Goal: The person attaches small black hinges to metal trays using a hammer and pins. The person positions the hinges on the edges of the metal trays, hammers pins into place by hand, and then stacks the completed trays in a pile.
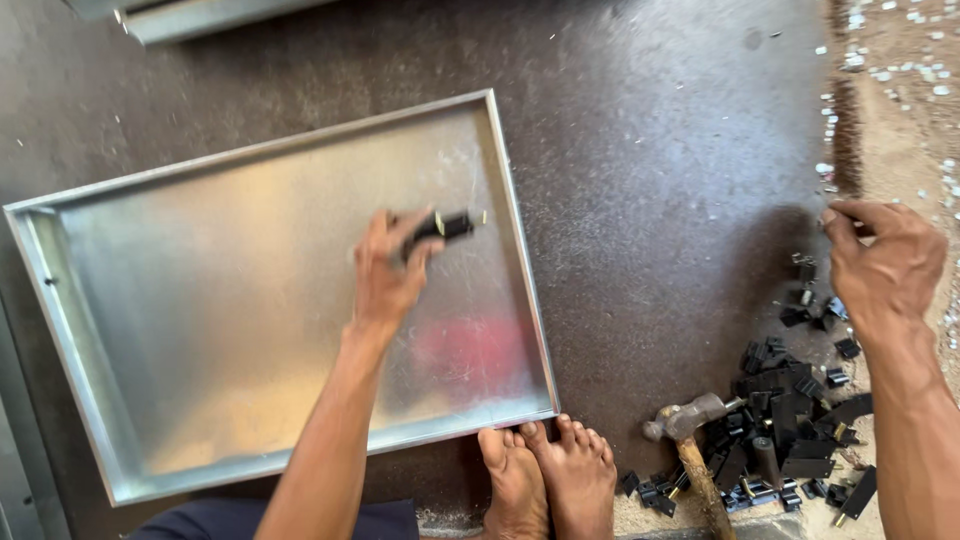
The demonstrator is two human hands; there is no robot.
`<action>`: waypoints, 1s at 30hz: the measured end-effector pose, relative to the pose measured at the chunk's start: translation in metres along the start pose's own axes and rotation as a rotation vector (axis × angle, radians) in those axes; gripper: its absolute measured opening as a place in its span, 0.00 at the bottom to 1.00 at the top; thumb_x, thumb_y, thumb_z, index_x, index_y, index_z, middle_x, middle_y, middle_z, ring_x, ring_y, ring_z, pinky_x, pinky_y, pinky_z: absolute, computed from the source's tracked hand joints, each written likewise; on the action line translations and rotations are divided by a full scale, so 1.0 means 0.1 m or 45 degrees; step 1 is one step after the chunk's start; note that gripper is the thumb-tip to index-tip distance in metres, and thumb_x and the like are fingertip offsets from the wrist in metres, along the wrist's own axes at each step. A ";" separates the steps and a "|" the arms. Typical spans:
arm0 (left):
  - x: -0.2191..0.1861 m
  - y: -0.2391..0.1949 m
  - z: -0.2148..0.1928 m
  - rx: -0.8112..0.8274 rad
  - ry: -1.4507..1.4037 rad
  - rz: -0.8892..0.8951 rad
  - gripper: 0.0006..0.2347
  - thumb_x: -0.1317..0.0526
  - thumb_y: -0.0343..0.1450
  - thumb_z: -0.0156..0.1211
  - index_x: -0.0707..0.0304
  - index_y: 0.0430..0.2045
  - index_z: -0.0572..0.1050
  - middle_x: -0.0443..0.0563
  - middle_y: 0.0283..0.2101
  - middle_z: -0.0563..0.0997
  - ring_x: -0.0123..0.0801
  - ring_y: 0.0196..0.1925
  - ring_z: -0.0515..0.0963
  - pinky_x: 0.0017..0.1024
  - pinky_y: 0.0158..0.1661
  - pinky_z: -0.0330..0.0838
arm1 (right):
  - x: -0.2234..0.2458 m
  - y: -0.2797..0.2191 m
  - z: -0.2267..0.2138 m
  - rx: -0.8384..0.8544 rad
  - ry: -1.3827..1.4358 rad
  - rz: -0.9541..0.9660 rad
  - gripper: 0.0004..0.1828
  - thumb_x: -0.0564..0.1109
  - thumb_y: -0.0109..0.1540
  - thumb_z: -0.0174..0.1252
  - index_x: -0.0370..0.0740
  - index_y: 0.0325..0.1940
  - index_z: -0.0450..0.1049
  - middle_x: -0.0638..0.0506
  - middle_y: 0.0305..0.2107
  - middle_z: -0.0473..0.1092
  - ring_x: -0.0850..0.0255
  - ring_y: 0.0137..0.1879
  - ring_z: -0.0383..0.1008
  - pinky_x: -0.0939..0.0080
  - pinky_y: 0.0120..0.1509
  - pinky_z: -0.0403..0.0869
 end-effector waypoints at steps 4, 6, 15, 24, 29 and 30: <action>0.05 0.48 0.15 -0.033 0.003 0.164 0.19 0.66 0.65 0.74 0.65 0.50 0.81 0.59 0.39 0.77 0.47 0.42 0.77 0.41 0.44 0.73 | -0.04 0.16 -0.88 -0.010 0.053 0.101 0.24 0.68 0.64 0.45 0.67 0.63 0.66 0.50 0.57 0.68 0.52 0.63 0.69 0.47 0.67 0.66; 0.02 0.64 0.27 -0.007 0.026 0.245 0.17 0.66 0.66 0.74 0.65 0.49 0.81 0.57 0.39 0.77 0.45 0.42 0.77 0.40 0.45 0.74 | -0.23 0.54 -1.86 -0.256 0.260 -0.003 0.19 0.61 0.65 0.50 0.60 0.59 0.69 0.48 0.53 0.71 0.53 0.58 0.71 0.50 0.59 0.69; -0.01 0.78 0.47 0.064 -0.115 0.268 0.06 0.67 0.70 0.69 0.58 0.38 0.84 0.45 0.40 0.82 0.36 0.46 0.78 0.34 0.51 0.79 | -0.49 2.48 -3.04 -0.868 0.537 -0.853 0.05 0.36 0.69 0.62 0.35 0.49 0.77 0.43 0.41 0.75 0.49 0.48 0.75 0.52 0.52 0.75; 0.02 0.73 0.23 -0.071 -0.053 0.260 0.12 0.60 0.64 0.76 0.58 0.40 0.84 0.51 0.41 0.80 0.40 0.47 0.75 0.36 0.51 0.73 | 0.16 2.25 -3.12 -0.775 0.404 -0.598 0.13 0.48 0.66 0.65 0.35 0.35 0.78 0.44 0.25 0.72 0.52 0.29 0.72 0.50 0.34 0.72; -0.13 0.77 0.34 -0.076 -0.125 0.221 0.11 0.61 0.65 0.76 0.58 0.39 0.84 0.50 0.39 0.80 0.40 0.46 0.75 0.36 0.49 0.74 | -0.03 2.21 -2.88 -0.973 0.537 -0.786 0.12 0.45 0.70 0.63 0.31 0.43 0.77 0.44 0.29 0.74 0.55 0.31 0.74 0.55 0.33 0.73; -0.19 0.80 0.38 -0.085 -0.124 0.274 0.11 0.62 0.65 0.76 0.58 0.39 0.84 0.51 0.40 0.80 0.41 0.47 0.75 0.38 0.50 0.73 | -0.10 2.24 -2.91 -0.992 0.484 -0.767 0.12 0.45 0.71 0.64 0.31 0.43 0.78 0.43 0.30 0.74 0.55 0.31 0.74 0.56 0.31 0.72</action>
Point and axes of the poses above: each hand's wrist, its own y-axis towards the middle knuckle, its own z-axis out of the palm, x = y × z, the point moved 5 cm from there along y, towards the middle knuckle
